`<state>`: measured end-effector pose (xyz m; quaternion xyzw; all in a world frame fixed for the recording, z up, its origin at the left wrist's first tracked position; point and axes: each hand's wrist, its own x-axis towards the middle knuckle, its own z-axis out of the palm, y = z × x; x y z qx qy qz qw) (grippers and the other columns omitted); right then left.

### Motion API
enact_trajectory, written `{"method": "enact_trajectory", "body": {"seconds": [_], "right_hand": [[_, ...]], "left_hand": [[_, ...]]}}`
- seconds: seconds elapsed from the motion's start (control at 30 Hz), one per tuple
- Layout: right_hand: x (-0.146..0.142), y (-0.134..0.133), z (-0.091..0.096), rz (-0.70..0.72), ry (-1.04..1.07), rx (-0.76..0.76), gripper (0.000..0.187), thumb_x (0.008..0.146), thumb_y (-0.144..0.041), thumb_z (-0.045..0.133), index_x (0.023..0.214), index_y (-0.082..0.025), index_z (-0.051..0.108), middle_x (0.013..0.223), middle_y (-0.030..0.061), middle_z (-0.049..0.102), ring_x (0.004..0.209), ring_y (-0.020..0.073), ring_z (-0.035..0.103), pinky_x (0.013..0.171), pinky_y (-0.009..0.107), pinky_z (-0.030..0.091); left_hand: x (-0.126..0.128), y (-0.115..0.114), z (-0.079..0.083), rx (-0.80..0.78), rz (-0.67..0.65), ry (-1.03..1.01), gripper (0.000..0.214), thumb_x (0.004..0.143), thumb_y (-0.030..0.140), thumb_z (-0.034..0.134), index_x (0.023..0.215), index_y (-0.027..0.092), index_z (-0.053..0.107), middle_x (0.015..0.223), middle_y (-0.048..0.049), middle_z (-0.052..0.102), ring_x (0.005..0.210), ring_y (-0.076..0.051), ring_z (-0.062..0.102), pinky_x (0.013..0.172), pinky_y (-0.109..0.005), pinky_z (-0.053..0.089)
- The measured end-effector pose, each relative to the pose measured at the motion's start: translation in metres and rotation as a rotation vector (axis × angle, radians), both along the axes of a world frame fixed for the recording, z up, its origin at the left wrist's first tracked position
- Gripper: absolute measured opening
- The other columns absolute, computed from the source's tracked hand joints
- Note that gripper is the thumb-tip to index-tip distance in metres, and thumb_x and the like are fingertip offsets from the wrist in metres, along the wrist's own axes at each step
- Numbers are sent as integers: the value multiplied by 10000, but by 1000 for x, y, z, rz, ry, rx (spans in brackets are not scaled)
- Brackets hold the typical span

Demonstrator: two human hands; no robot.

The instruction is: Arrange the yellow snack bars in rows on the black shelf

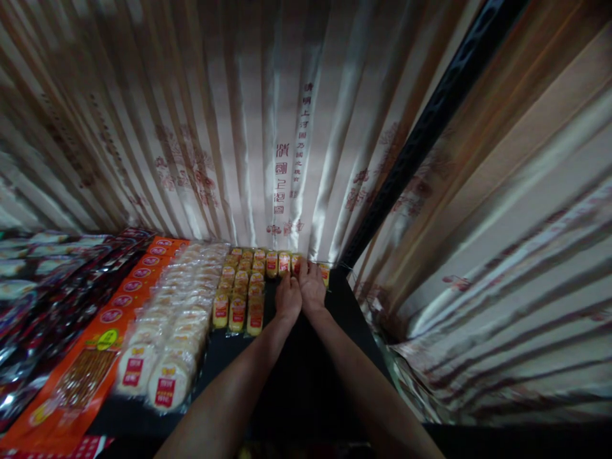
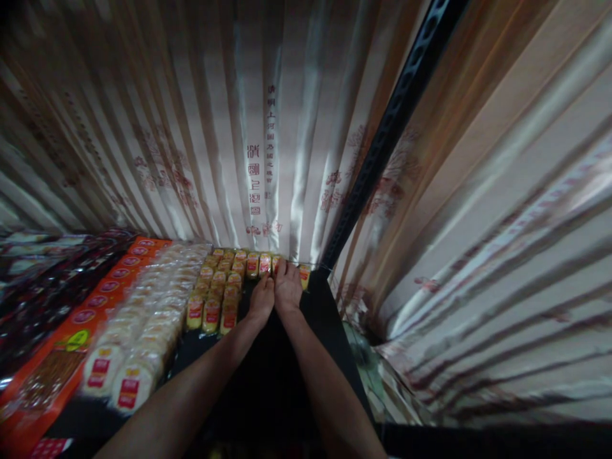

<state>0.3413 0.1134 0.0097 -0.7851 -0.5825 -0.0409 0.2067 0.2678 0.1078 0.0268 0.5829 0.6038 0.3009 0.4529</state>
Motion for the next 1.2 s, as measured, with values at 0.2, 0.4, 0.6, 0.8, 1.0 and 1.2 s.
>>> {"method": "enact_trajectory", "body": {"seconds": [0.2,0.4,0.6,0.8,1.0,1.2], "right_hand": [[-1,0,2,-60,80,-14,314,849,-190,406,1159,-149,444,1087,150,510,974,222,514,812,329,435],[2,-1,6,33,112,-59,227,850,-155,391,1033,-143,524,1031,120,532,922,191,517,815,300,422],[13,-19,5,-42,-4,133,258,836,-224,448,1063,-161,552,1208,130,460,1084,242,410,898,356,362],[28,-30,0,-273,32,95,373,791,-349,525,1079,-112,530,1108,179,508,1010,274,459,836,368,369],[33,-30,-6,-263,121,43,315,772,-317,517,1027,-133,517,928,118,574,873,228,537,791,311,390],[32,-28,-15,-183,141,251,214,780,-294,479,929,-151,533,891,92,571,864,214,519,806,310,393]], "left_hand": [[-2,-1,0,-6,-15,13,447,868,237,298,1260,96,461,1335,-113,456,1244,-175,414,1053,-289,287],[-3,-2,-1,-11,-17,-7,442,868,241,306,1258,108,466,1337,-102,457,1250,-172,406,1053,-286,289],[-4,-5,-1,24,-29,20,428,876,230,303,1250,100,467,1322,-124,473,1241,-177,418,1043,-288,295],[-6,-17,5,2,-43,98,414,884,226,290,1222,100,493,1298,-119,502,1216,-177,444,1033,-266,294],[-6,-23,8,0,-66,112,394,888,220,286,1181,116,527,1258,-109,541,1172,-173,482,1007,-251,314],[-6,-20,5,43,-82,117,372,880,212,299,1122,107,562,1205,-132,574,1125,-198,517,974,-283,353]]}}
